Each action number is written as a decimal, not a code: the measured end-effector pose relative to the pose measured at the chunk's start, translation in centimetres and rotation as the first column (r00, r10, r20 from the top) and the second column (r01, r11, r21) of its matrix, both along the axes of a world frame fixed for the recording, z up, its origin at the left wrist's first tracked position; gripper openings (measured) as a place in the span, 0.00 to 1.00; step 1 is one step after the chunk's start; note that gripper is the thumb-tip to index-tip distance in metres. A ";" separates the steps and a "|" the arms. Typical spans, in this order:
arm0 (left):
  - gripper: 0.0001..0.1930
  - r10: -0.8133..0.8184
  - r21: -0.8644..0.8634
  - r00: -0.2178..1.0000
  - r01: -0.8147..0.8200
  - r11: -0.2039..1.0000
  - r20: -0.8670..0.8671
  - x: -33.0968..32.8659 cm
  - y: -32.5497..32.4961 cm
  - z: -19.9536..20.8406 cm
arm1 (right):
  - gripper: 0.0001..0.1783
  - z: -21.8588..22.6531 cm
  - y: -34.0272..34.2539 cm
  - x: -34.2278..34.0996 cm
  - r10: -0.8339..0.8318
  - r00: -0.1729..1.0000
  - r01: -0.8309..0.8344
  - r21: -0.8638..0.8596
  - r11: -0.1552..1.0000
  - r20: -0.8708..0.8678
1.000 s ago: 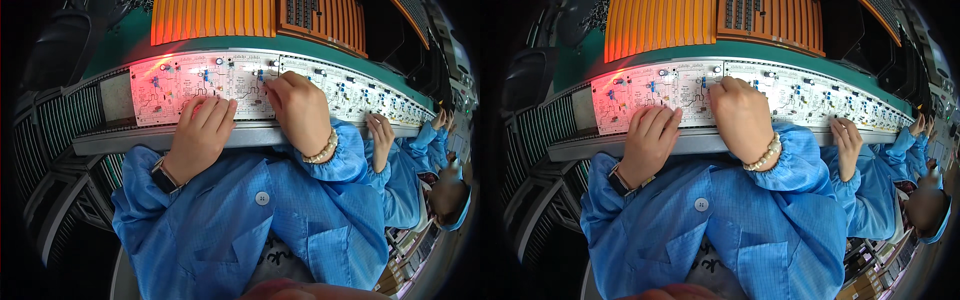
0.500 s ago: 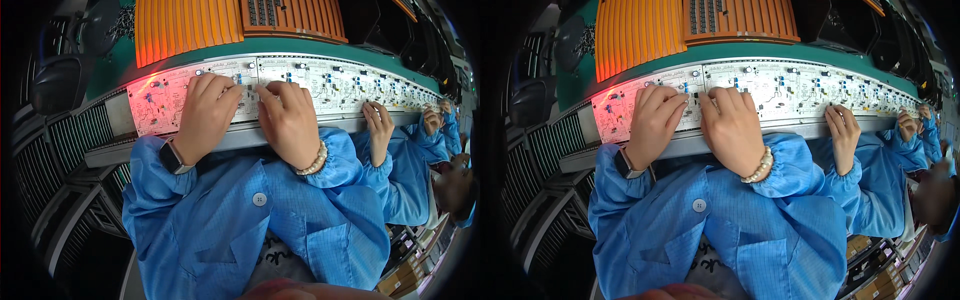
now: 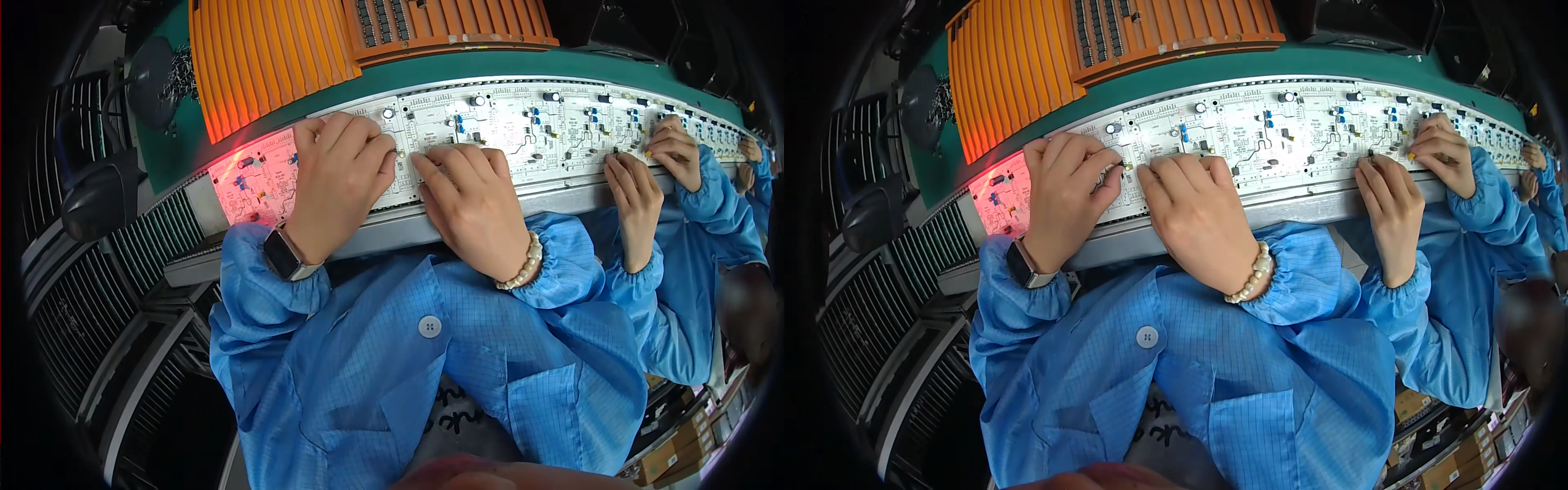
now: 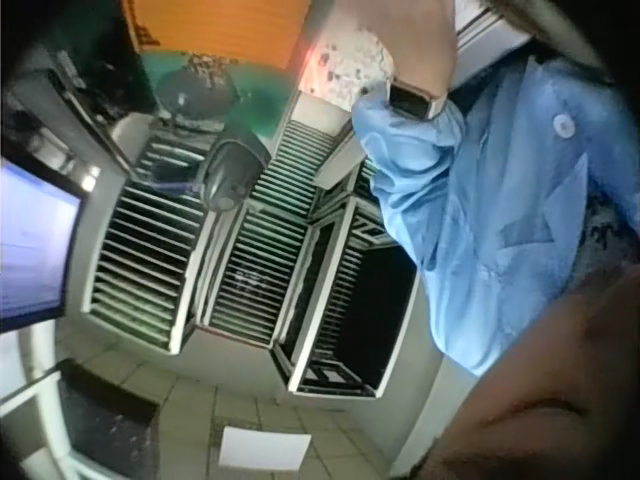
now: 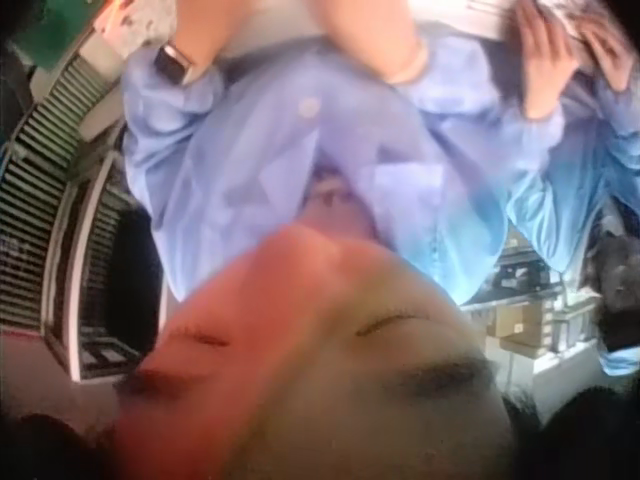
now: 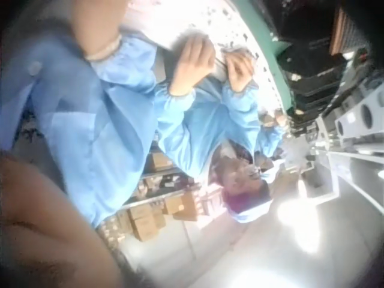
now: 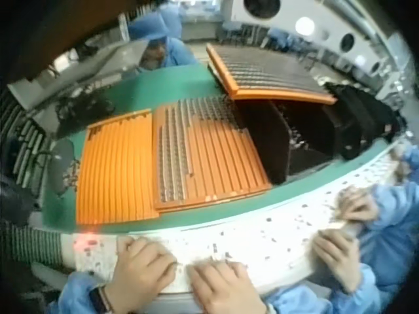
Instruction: The person is manually picking small electronic components from trays and placing them onto printed circuit boards moving on a conveyor.
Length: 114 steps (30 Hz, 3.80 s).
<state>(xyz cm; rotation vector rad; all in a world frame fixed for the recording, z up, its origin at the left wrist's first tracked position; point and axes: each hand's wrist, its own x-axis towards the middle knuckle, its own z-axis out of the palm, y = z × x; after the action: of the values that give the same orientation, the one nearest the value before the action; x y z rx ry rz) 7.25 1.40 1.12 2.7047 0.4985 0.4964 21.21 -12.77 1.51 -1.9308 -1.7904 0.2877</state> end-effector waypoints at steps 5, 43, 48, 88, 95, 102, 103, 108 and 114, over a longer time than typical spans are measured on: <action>0.11 -0.055 0.165 0.973 0.094 0.982 -0.226 0.7 -0.3 1.6 | 0.25 0.1 -0.1 -0.2 0.020 0.998 -0.017 -0.055 0.998 0.061; 0.20 0.524 0.474 0.846 -0.503 0.722 0.099 -2.6 23.4 -2.5 | 0.11 7.2 8.3 9.3 0.095 0.947 -0.128 0.091 0.988 0.308; 0.11 0.475 0.387 0.868 -0.491 0.780 0.144 -3.6 21.1 -1.5 | 0.09 4.4 11.8 9.3 0.050 0.963 -0.081 0.109 0.991 0.266; 0.08 0.306 -0.224 0.950 -0.285 0.932 0.064 -12.9 1.7 0.8 | 0.13 5.3 7.8 1.9 0.248 0.966 -0.247 0.020 0.969 -0.070; 0.10 0.301 -0.245 0.954 -0.287 0.926 0.020 -13.4 0.0 -1.3 | 0.12 0.2 7.0 -3.0 0.307 0.951 -0.306 0.040 0.951 -0.035; 0.10 0.347 -0.224 0.937 -0.330 0.917 0.043 -14.0 -0.4 -2.4 | 0.12 -0.1 6.8 -3.4 0.279 0.959 -0.278 0.014 0.960 -0.056; 0.10 0.340 -0.220 0.939 -0.322 0.921 0.048 -14.1 -0.3 -2.4 | 0.13 -0.2 6.8 -3.4 0.269 0.961 -0.269 0.014 0.963 -0.058; 0.10 0.276 -0.141 0.961 -0.272 0.952 0.006 -14.0 0.1 -1.9 | 0.13 -0.2 6.8 -3.6 0.243 0.968 -0.244 -0.011 0.970 -0.064; 0.11 0.311 -0.191 0.950 -0.304 0.933 0.006 -14.2 0.0 -2.3 | 0.13 -0.3 6.7 -3.6 0.239 0.969 -0.240 0.002 0.971 -0.063</action>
<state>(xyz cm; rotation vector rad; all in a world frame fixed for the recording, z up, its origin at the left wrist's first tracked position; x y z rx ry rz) -6.97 1.36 -1.17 2.4419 0.9196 0.5483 17.65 -6.04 1.17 -1.6885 -1.9833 0.4307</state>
